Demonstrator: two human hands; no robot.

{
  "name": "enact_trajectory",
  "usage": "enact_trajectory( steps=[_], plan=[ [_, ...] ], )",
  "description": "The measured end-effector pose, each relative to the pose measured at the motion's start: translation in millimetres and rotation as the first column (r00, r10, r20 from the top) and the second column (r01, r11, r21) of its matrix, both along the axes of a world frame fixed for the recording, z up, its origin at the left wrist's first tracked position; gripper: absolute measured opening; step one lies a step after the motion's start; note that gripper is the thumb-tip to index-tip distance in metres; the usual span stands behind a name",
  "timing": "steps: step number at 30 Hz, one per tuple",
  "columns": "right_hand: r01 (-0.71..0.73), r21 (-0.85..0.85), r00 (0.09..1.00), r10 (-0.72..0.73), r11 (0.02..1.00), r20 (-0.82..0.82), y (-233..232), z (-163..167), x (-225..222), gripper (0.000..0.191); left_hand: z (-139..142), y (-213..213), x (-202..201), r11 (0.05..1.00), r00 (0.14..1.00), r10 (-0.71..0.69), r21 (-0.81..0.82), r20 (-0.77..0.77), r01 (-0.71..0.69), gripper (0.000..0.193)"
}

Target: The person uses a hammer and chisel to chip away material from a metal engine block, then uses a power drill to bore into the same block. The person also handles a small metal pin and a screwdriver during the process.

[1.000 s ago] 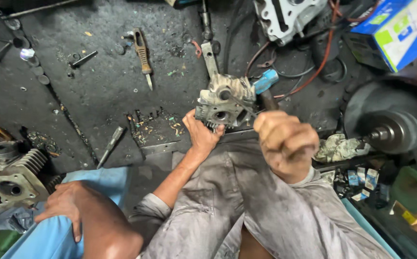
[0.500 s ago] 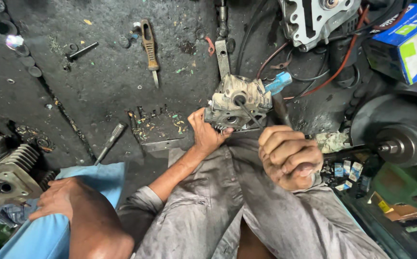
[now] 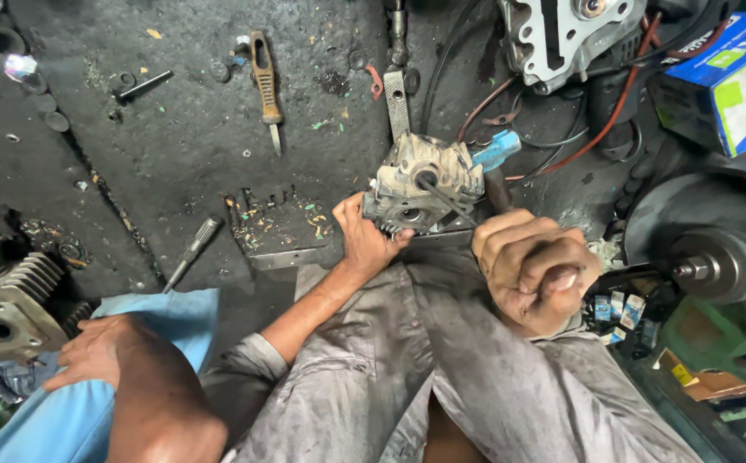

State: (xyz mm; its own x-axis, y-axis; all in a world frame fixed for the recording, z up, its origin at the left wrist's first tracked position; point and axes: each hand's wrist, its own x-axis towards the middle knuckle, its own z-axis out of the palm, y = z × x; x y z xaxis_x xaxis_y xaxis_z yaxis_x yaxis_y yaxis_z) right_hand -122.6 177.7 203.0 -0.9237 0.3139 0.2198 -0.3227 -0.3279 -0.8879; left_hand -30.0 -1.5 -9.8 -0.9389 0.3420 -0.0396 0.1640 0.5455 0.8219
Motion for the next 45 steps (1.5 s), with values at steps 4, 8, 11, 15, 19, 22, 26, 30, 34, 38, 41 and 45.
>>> enact_trajectory(
  steps=[4,8,11,15,19,22,26,30,34,38,41,45],
  plan=[
    [-0.1,-0.03,0.993,0.098,0.995,-0.07,6,0,-14,0.054,0,0,0,0.999,0.999,-0.035,-0.041,0.017,0.036,0.079],
    [-0.095,-0.018,0.989,0.092,0.995,-0.115,10,-10,-6,0.055,1,0,2,1.0,0.999,0.005,-0.019,0.034,-0.004,0.08],
    [0.063,0.004,0.986,-0.062,0.998,-0.152,2,-18,10,0.053,0,1,4,1.0,0.998,0.014,-0.028,0.065,-0.013,0.079],
    [0.241,0.044,0.954,-0.229,0.969,-0.193,-11,-29,17,0.053,-5,2,4,0.999,0.998,-0.001,-0.033,0.059,0.003,0.08],
    [0.437,-0.089,0.783,-0.427,0.895,-0.452,-31,-62,10,0.051,-11,4,3,1.0,0.994,0.018,-0.023,0.106,-0.016,0.08],
    [0.319,-0.052,0.858,-0.312,0.946,-0.407,-30,-74,14,0.054,-18,8,0,0.991,0.997,0.08,-0.104,0.017,-0.078,0.093],
    [0.141,0.029,0.979,-0.135,0.99,-0.154,-11,-45,19,0.057,-29,15,-5,0.993,0.995,0.101,-0.061,-0.002,-0.101,0.09],
    [-0.034,-0.018,0.998,0.035,0.999,0.059,8,-15,-4,0.054,-40,16,-5,0.989,0.992,0.124,-0.079,-0.019,-0.125,0.087],
    [-0.232,-0.035,0.973,0.232,0.972,0.01,27,-15,-23,0.043,-43,17,-5,0.989,0.99,0.135,-0.052,-0.045,-0.137,0.085],
    [-0.326,-0.055,0.945,0.326,0.944,-0.009,43,-26,-29,0.033,-39,17,-9,0.991,0.992,0.12,-0.061,-0.024,-0.122,0.087],
    [-0.35,-0.067,0.936,0.348,0.934,-0.047,45,-29,-32,0.026,-36,16,-10,0.989,0.993,0.116,-0.087,0.0,-0.116,0.088],
    [-0.297,-0.037,0.951,0.293,0.954,-0.098,34,-24,-35,0.025,-38,14,-7,0.993,0.994,0.106,-0.06,0.007,-0.106,0.089]
  ],
)
